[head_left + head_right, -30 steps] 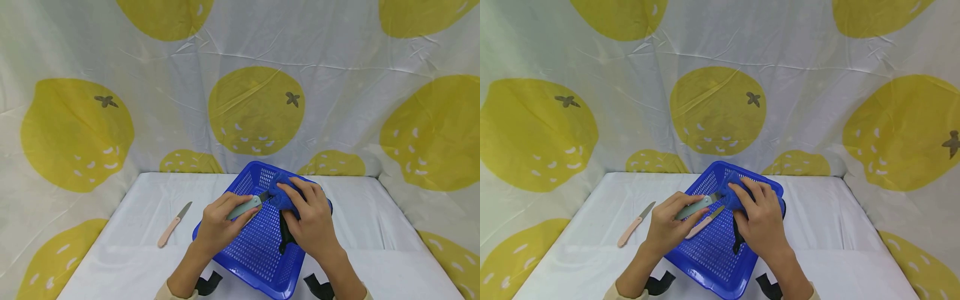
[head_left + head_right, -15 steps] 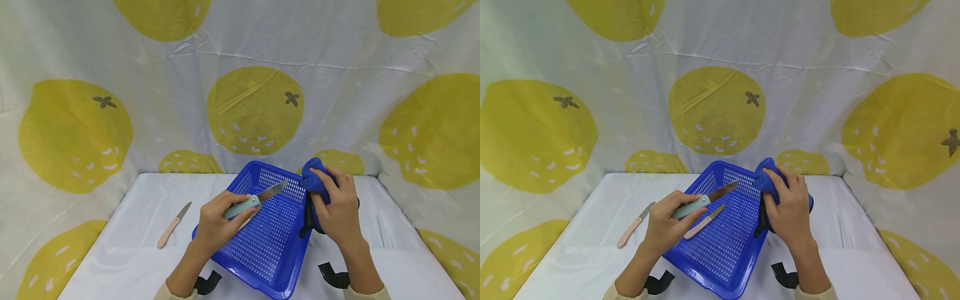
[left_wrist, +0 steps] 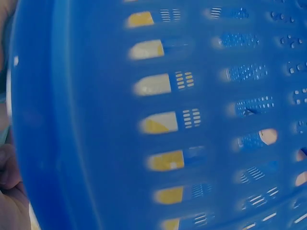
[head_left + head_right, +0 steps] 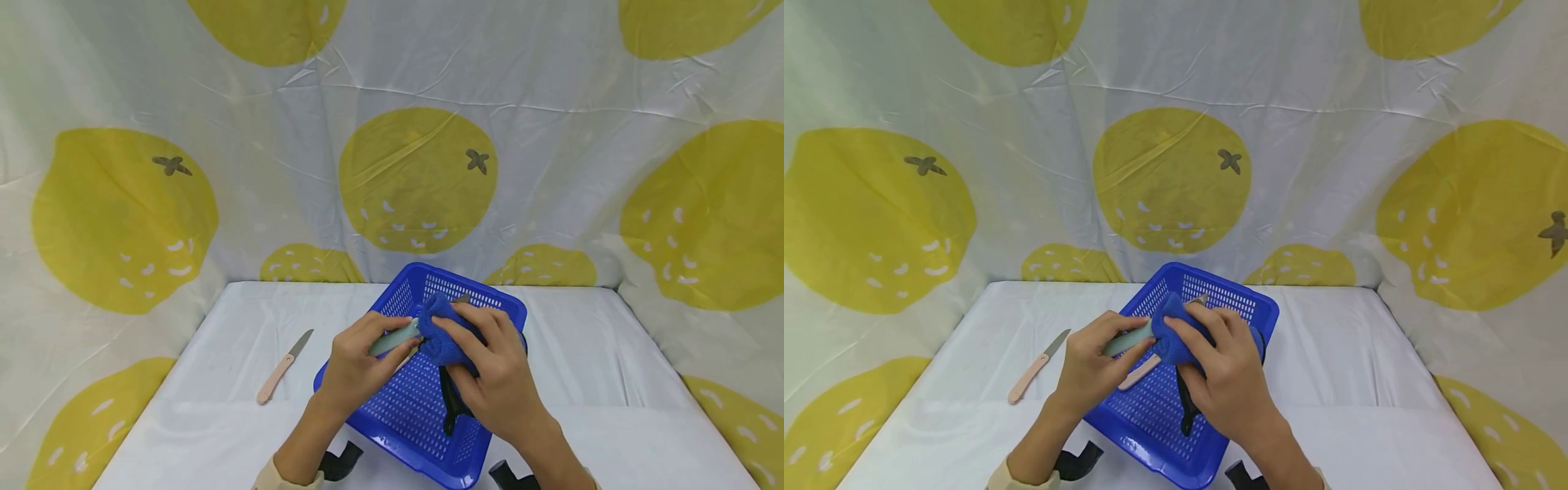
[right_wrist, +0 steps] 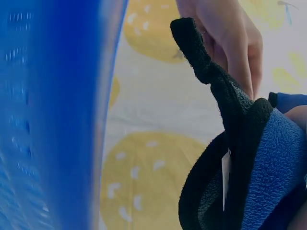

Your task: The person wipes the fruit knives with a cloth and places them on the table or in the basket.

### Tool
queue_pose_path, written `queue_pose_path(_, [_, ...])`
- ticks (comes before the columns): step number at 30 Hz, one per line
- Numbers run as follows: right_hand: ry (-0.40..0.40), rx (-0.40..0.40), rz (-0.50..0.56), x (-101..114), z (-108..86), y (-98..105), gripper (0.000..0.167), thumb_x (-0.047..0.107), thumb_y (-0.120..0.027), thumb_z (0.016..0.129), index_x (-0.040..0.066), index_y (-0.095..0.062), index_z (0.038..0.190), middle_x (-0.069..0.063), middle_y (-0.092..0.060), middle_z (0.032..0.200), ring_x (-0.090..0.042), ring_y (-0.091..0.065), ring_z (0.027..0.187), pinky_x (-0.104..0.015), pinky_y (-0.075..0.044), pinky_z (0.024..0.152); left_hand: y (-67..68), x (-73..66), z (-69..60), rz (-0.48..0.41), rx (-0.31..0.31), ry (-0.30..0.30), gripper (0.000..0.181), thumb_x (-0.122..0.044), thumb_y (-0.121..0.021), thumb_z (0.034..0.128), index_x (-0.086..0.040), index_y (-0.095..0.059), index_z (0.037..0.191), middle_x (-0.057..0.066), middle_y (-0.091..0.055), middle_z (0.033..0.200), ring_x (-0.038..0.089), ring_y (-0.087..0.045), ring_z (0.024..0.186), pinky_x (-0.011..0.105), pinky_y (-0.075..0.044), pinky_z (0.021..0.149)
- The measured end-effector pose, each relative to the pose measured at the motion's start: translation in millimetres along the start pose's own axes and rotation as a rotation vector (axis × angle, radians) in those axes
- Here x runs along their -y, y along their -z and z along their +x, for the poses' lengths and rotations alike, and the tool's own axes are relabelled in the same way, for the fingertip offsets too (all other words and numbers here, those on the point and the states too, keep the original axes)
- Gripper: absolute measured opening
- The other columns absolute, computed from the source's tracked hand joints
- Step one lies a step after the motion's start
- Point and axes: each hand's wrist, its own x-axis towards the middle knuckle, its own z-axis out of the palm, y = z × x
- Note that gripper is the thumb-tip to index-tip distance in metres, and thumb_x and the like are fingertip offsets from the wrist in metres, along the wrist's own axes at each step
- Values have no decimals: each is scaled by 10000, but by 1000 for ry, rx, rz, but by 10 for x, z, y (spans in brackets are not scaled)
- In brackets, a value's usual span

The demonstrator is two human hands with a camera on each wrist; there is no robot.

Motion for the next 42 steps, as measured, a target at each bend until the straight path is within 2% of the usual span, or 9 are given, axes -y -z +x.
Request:
queue_pose_path(2, [7,34,-1,34,-13,-33,420,113,-618,893,143,-704,1303,-118,-622,1349,-307,-546,1153,-419,-455,975,-4,-2,-11,-4,5,-5,350,-2,-850,812,-39,-743,1143,76,-734,994,142,-684,829,158,-572,712])
queue_pose_path(7, [-13,87,-34,57,-31,-57,457,114,-649,874,160,-686,1327,-102,-609,1360,-291,-541,1161,-454,-459,963,-1,-17,-21,-9,3,-16,341,30,-831,816,-30,-737,1138,78,-723,990,137,-668,806,148,-567,710])
queue_pose_path(15, [3,68,-108,34,-13,8,455,102,-653,854,138,-693,1305,-147,-611,1336,-329,-543,1123,-486,-463,932,30,-69,23,-4,-10,-45,277,-187,-789,925,-44,-743,1158,68,-727,986,143,-698,837,155,-577,724])
queue_pose_path(18, [-6,58,-121,-11,-11,29,449,97,-661,848,124,-698,1294,-167,-610,1334,-352,-548,1130,-518,-474,930,36,-86,35,10,-19,-53,284,-223,-786,927,-41,-746,1141,70,-727,980,154,-714,844,167,-589,730])
queue_pose_path(23, [-63,58,-129,-116,-21,65,410,140,-668,898,122,-694,1307,-185,-603,1357,-387,-549,1174,-565,-487,953,40,-99,30,30,-23,-39,287,-229,-803,912,-45,-750,1127,66,-726,975,160,-720,845,171,-593,726])
queue_pose_path(30, [-78,-55,-133,-356,-8,124,419,86,-655,888,100,-700,1304,-228,-611,1329,-444,-548,1151,-567,-453,963,40,-69,18,33,-32,-38,310,-148,-866,841,-49,-754,1113,61,-727,956,156,-718,828,164,-590,696])
queue_pose_path(34, [-111,-94,-161,-526,-21,210,404,87,-653,891,86,-710,1291,-249,-612,1326,-467,-543,1107,-576,-438,934,49,-50,20,9,-55,-32,278,-214,-836,882,-66,-750,1101,64,-738,947,144,-697,781,150,-566,647])
queue_pose_path(38, [-162,-123,-188,-653,-39,314,390,90,-663,885,79,-720,1271,-249,-614,1318,-471,-536,1080,-579,-427,902,69,-44,33,24,-55,0,282,-271,-801,917,-73,-735,1107,69,-739,957,135,-676,751,143,-542,610])
queue_pose_path(42, [-202,-131,-201,-686,-55,385,391,91,-665,880,75,-721,1267,-240,-610,1317,-468,-527,1106,-577,-426,893,60,-31,23,66,-57,70,283,-231,-822,896,-93,-729,1125,43,-734,968,119,-661,757,146,-540,609])
